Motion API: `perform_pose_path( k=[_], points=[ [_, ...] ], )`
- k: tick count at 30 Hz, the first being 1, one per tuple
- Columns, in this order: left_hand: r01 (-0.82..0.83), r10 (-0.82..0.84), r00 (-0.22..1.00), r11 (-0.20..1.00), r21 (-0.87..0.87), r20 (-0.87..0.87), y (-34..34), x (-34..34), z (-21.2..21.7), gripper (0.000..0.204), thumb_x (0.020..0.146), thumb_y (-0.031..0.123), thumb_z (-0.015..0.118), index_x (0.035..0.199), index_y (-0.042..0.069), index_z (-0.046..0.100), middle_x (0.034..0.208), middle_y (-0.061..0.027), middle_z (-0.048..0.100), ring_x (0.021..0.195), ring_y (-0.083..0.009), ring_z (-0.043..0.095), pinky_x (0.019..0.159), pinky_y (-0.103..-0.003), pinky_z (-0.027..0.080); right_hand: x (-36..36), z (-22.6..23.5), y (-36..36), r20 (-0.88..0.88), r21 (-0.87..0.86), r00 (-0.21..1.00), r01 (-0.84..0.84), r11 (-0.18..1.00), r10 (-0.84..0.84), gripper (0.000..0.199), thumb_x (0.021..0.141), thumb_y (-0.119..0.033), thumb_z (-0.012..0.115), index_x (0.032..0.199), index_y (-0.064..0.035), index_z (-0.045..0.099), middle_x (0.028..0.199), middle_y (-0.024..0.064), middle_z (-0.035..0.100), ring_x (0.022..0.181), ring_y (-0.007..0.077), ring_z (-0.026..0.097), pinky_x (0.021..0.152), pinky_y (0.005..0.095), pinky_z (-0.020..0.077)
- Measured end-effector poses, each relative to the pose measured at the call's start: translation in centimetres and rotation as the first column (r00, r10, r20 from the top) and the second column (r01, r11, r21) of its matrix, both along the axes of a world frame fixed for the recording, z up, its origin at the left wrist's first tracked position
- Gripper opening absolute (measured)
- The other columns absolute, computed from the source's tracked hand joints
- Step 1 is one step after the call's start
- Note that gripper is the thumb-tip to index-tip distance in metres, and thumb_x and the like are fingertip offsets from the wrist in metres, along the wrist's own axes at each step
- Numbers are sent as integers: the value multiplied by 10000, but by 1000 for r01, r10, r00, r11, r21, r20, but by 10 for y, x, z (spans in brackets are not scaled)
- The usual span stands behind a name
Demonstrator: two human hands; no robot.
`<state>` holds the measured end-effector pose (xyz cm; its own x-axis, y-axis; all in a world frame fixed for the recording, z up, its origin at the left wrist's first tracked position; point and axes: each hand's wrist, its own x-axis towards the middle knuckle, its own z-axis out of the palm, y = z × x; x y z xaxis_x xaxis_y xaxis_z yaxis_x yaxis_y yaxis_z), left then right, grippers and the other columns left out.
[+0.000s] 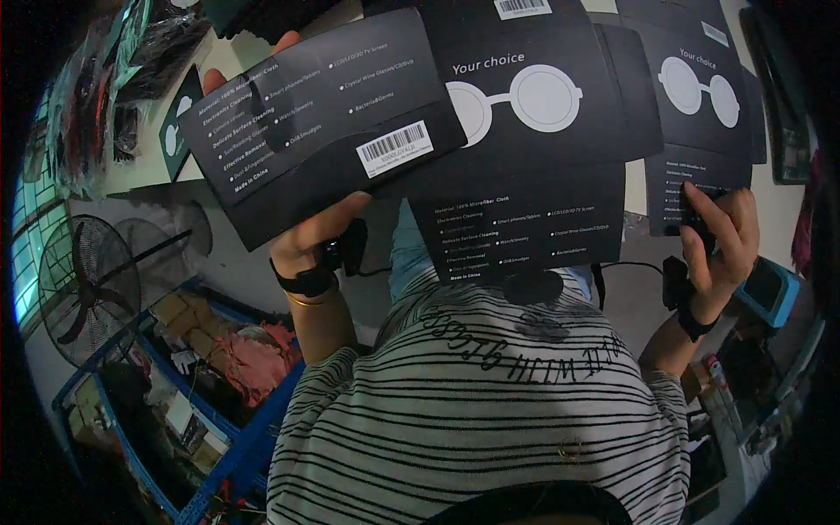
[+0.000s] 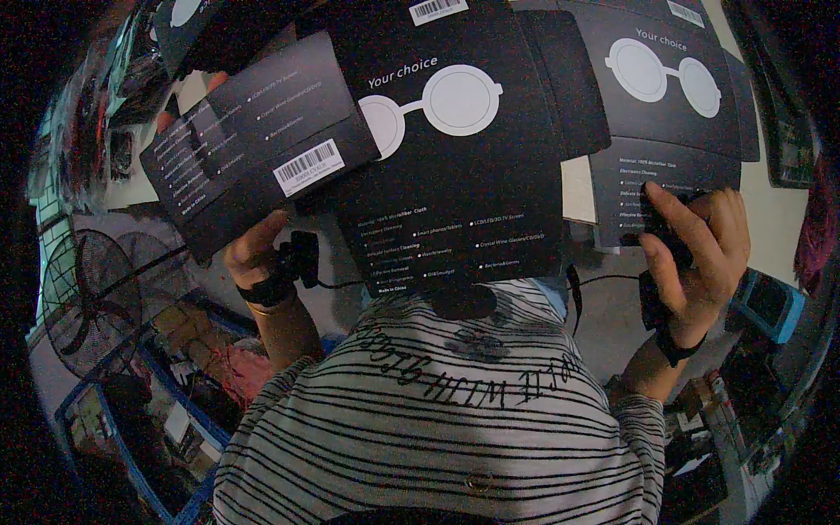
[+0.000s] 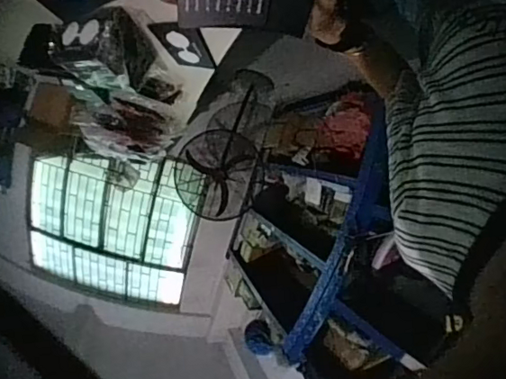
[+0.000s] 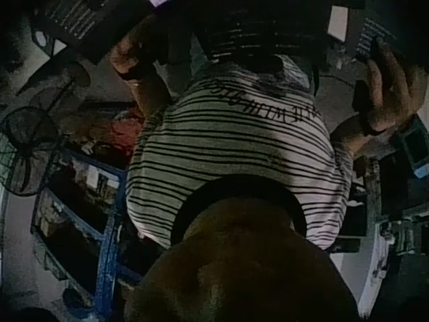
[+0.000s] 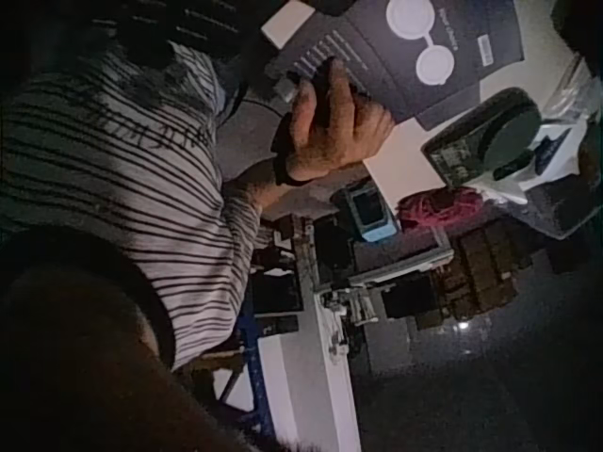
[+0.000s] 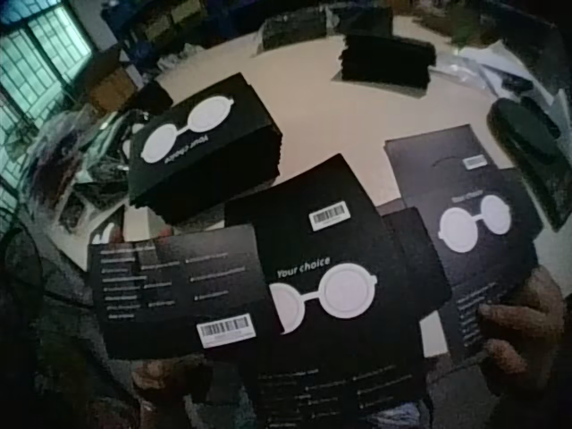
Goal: Inspecting and wiping down cardboard packaging folders with a pink cloth on a work table.
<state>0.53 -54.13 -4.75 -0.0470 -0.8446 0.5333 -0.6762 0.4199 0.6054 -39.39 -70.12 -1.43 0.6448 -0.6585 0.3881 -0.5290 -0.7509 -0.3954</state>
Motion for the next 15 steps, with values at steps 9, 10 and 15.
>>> perform_pose_path(
  k=[9,10,15],
  points=[
    [10,-10,1000,1000,-9,16,0,2,-2,258,627,-7,763,873,14,688,966,-169,669,881,-269,655,831,-356,515,0,-2,0,8,-5,1000,8,1000,-8,459,642,-270,714,1021,-11,703,706,71,453,669,238,427,602,342,320],
    [5,-5,1000,1000,-14,19,1,1,-2,239,628,-13,761,859,11,705,954,-167,679,871,-268,661,826,-354,518,0,-2,0,10,-7,1000,7,1000,-7,457,646,-273,714,1020,-11,704,706,71,454,669,238,428,601,342,320],
    [22,-22,999,999,-27,-25,-2,0,0,190,614,-3,748,799,38,729,931,-154,695,848,-263,672,807,-337,522,1,-2,-1,21,-21,1000,-5,1000,6,449,663,-280,713,1018,-6,703,701,72,457,670,237,433,599,340,322]
  ],
)
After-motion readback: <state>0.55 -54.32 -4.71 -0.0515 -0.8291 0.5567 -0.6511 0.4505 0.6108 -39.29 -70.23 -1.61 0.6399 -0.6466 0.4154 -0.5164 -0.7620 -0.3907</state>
